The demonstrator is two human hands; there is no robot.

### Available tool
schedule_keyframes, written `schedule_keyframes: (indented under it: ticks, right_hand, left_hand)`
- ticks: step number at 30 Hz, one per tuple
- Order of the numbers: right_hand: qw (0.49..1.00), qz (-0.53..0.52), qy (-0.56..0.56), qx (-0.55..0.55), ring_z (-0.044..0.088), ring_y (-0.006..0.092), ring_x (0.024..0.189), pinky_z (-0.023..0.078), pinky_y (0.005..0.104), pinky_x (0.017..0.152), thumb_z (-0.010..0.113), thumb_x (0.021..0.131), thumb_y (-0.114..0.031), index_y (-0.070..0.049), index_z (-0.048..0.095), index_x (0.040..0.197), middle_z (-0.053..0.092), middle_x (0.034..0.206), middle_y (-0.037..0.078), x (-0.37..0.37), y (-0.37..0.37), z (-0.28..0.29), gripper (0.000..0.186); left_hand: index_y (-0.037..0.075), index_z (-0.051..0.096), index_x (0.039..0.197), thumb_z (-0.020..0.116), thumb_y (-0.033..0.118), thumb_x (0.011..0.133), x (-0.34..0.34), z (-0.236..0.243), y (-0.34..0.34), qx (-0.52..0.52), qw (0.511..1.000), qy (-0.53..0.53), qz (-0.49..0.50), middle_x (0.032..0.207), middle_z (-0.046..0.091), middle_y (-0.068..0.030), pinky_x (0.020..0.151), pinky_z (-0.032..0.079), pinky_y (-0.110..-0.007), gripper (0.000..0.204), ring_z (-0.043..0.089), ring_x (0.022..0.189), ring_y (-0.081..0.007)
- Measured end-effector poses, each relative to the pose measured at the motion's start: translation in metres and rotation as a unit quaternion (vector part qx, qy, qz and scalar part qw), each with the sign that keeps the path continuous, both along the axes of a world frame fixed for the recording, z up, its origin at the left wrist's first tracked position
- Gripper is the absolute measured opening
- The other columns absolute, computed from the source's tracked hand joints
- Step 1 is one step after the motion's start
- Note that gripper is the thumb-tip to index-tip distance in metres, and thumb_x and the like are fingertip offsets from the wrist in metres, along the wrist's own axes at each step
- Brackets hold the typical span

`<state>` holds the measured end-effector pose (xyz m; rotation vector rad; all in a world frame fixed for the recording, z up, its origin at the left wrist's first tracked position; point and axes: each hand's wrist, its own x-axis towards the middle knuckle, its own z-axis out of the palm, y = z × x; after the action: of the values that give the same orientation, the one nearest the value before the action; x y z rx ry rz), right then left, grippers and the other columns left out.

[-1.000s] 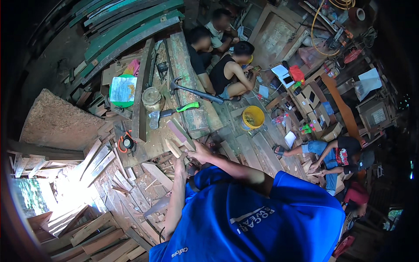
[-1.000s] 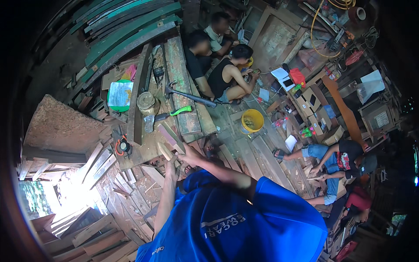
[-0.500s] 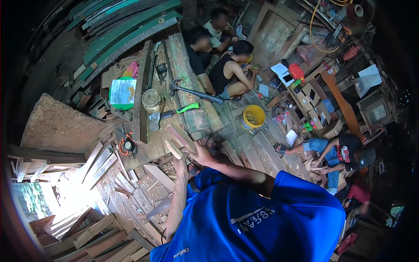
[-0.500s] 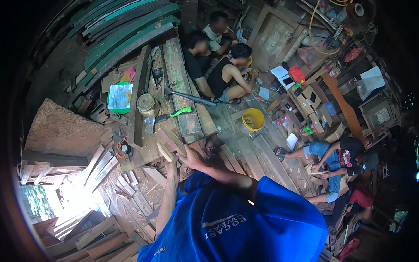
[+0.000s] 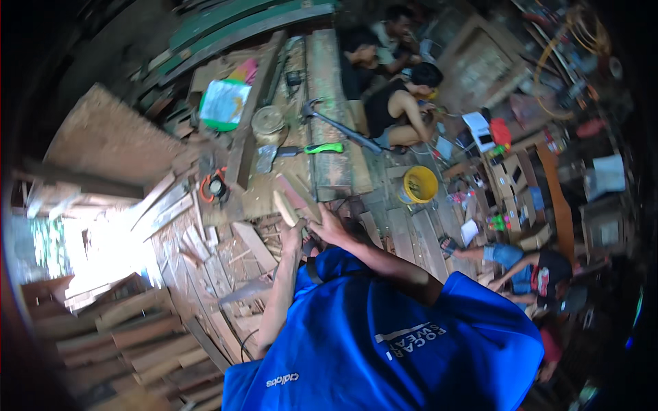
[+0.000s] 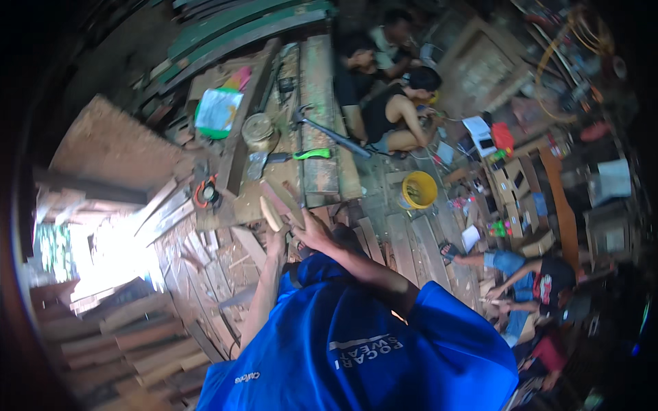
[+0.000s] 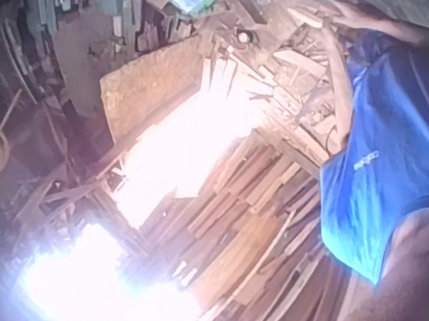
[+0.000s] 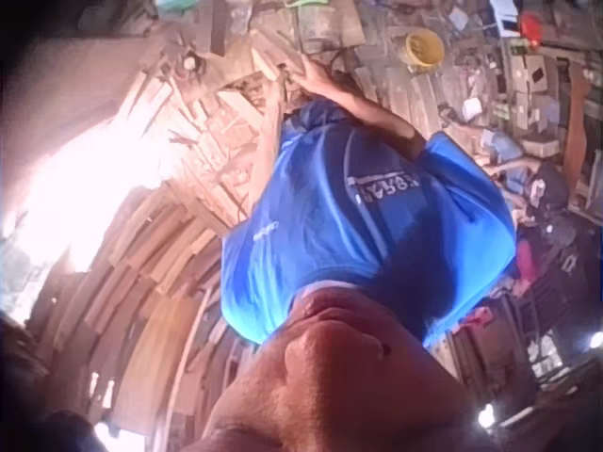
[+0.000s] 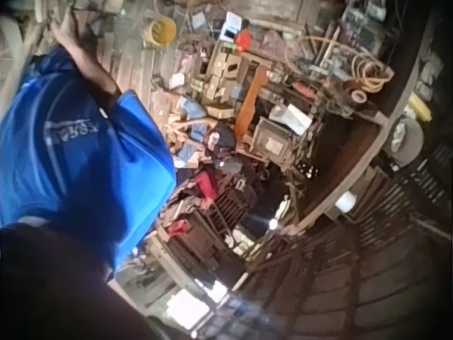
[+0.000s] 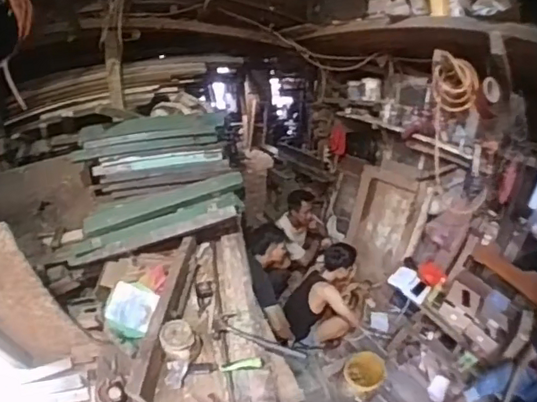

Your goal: Marking and carving a piece of wood using a pencil and a carving tool in a workshop.

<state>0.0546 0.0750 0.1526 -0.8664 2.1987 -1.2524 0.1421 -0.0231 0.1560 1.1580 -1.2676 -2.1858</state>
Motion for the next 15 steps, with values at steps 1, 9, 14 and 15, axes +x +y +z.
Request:
schedule_keyframes:
  ticks: [1, 9, 14, 15]
  right_hand:
    - [0.999, 0.010, -0.039, -0.005, 0.058, 0.0388, 0.090, 0.045, 0.0422, 0.077, 0.062, 0.076, -0.018, 0.000, 0.043, 0.115, 0.058, 0.095, 0.024, -0.005, 0.003, -0.006, 0.047]
    - [0.995, 0.082, -0.058, -0.013, 0.058, 0.0385, 0.091, 0.046, 0.0423, 0.078, 0.062, 0.073, -0.014, -0.001, 0.042, 0.115, 0.057, 0.097, 0.024, -0.014, 0.030, 0.003, 0.048]
    - [0.980, 0.157, -0.121, 0.021, 0.058, 0.0390, 0.092, 0.047, 0.0416, 0.078, 0.063, 0.072, -0.015, 0.000, 0.043, 0.115, 0.058, 0.098, 0.024, -0.019, 0.033, 0.014, 0.049]
    - [0.978, 0.166, -0.123, 0.023, 0.058, 0.0390, 0.092, 0.047, 0.0416, 0.078, 0.063, 0.072, -0.015, 0.000, 0.043, 0.115, 0.058, 0.098, 0.024, -0.020, 0.037, 0.013, 0.049]
  left_hand:
    - [-0.003, 0.055, 0.092, 0.062, 0.005, 0.074, -0.004, -0.001, 0.003, -0.010, 1.000, -0.006, -0.009, 0.074, 0.058, -0.0075, 0.047, 0.043, -0.027, 0.021, 0.054, 0.057, -0.0141]
    - [-0.002, 0.052, 0.101, 0.057, -0.002, 0.076, 0.000, -0.006, 0.033, 0.010, 0.999, -0.014, 0.044, 0.085, 0.058, -0.0078, 0.065, 0.048, -0.027, 0.026, 0.059, 0.072, -0.0161]
    - [0.000, 0.048, 0.100, 0.058, 0.001, 0.080, 0.013, -0.009, 0.053, 0.101, 0.990, 0.006, 0.095, 0.081, 0.058, -0.0086, 0.063, 0.051, -0.028, 0.022, 0.060, 0.067, -0.0173]
    - [0.001, 0.048, 0.100, 0.059, 0.000, 0.080, 0.014, -0.007, 0.057, 0.142, 0.984, 0.025, 0.104, 0.080, 0.058, -0.0085, 0.062, 0.051, -0.028, 0.023, 0.060, 0.066, -0.0176]
